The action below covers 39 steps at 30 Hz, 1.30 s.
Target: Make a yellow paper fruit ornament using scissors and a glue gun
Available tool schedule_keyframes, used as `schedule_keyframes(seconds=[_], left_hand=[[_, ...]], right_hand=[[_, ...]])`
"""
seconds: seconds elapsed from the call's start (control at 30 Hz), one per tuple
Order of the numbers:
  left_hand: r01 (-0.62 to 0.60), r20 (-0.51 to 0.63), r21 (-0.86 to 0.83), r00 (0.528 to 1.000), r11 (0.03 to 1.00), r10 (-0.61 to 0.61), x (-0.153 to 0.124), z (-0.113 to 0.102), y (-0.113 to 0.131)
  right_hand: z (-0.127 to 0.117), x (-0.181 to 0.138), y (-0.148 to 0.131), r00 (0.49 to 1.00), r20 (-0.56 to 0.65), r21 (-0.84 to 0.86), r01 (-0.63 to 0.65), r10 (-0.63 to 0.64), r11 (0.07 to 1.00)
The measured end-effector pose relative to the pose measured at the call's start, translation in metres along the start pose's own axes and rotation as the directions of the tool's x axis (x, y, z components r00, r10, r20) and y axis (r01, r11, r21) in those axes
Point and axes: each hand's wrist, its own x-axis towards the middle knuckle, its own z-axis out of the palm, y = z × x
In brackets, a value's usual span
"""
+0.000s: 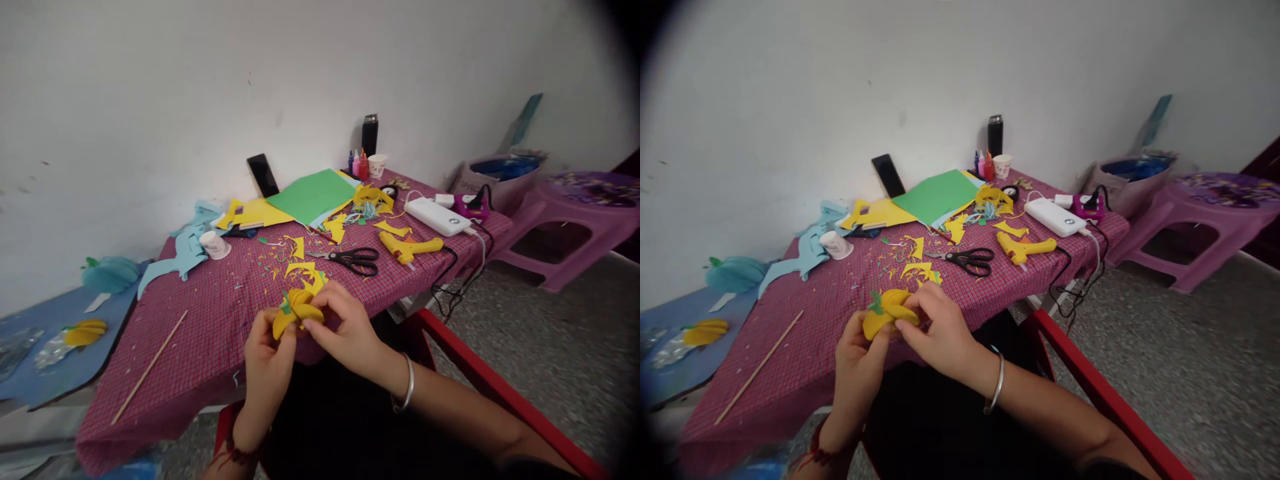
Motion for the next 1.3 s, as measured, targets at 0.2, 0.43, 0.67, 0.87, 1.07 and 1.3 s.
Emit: schedule_keyframes(seconds=[0.2,0.43,0.67,0.87,1.07,1.3], left_hand=[[-0.041,0.035,0.049,0.999,0.998,0.040,-0.002,0.002,0.002],[0.244,0.307,-0.456,0.946,0.856,-0.106,-0.002,-0.006,-0.008],[0.352,0.376,-0.559,0.915,0.751,-0.149,0.001,-0.004,-0.007],[0.319,0.355,-0.521,0.924,0.792,-0.139,-0.001,-0.002,-0.003],[0.335,0.335,-0.525,0.926,0.782,-0.172,-0.001,-0.002,0.001],[0.350,0.327,-0.525,0.925,0.776,-0.196,0.000,-0.002,0.004]], right_hand=[[0.001,-0.002,0.001,0.995,0.096,-0.022,-0.040,0.042,0.999],[-0.002,0.003,0.002,0.917,0.179,0.286,-0.396,0.357,0.873],[-0.002,0.005,0.004,0.860,0.246,0.462,-0.510,0.448,0.725],[0.000,0.004,0.006,0.831,0.275,0.531,-0.550,0.483,0.644],[0.001,0.004,0.006,0.804,0.317,0.629,-0.576,0.504,0.523],[0.002,0.005,0.012,0.761,0.411,0.679,-0.623,0.502,0.388]])
